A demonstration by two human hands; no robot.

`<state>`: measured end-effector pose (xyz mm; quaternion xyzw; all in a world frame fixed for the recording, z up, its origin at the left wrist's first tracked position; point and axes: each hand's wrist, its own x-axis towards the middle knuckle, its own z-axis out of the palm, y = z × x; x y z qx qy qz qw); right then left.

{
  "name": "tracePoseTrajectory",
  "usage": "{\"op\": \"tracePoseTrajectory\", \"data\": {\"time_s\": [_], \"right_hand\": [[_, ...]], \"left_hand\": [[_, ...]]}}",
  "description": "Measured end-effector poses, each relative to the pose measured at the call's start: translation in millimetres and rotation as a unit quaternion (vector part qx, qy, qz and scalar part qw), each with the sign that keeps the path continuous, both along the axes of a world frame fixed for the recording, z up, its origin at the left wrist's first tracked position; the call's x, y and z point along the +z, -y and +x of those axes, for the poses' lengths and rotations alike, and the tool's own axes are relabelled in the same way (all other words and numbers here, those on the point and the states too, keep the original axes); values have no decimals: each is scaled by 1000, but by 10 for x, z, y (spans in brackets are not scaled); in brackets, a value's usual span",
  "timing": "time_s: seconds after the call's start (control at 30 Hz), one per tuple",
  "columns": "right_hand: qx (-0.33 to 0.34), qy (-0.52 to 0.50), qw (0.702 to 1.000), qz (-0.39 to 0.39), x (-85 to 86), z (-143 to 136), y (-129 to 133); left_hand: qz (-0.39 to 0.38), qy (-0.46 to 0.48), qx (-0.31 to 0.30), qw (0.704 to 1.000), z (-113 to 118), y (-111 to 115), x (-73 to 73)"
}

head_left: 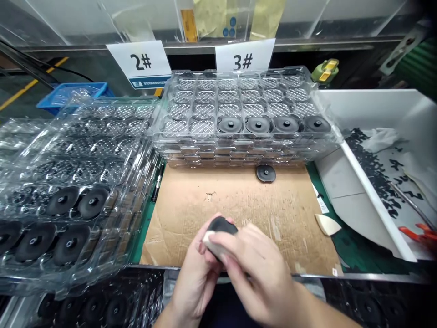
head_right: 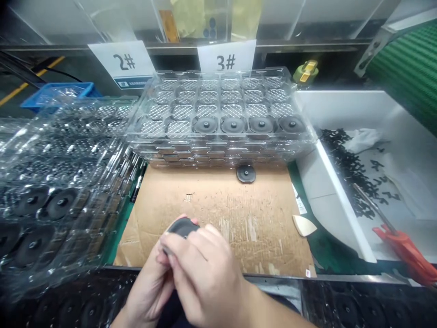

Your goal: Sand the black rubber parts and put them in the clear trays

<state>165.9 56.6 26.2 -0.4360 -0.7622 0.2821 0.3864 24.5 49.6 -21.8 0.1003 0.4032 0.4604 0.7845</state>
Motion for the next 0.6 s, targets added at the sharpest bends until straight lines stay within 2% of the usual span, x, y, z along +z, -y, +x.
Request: {"op": "tracePoseTrajectory", "data": {"time_s": [0.07, 0.13, 0.23, 0.37, 0.5, 0.6], "right_hand": [[38, 31, 999, -19, 43, -41, 4], [12, 45, 999, -5, 36, -51, -29], [-32, 29, 998, 48, 9, -57, -32], [15, -5, 999, 27, 30, -68, 56], [-26, 10, 999, 38, 97, -77, 21], [1, 19, 999, 46, 133, 11, 89]], "left_hand": [[0, -14, 16, 1000, 30, 0, 47], [5, -16, 21, 1000, 65, 3, 91], [9, 5, -8, 1000, 78, 7, 144], [20, 10, -5, 1000, 31, 20, 178], [45, 29, -23, 998, 72, 45, 232], [43, 41, -32, 998, 68, 62, 275]]}}
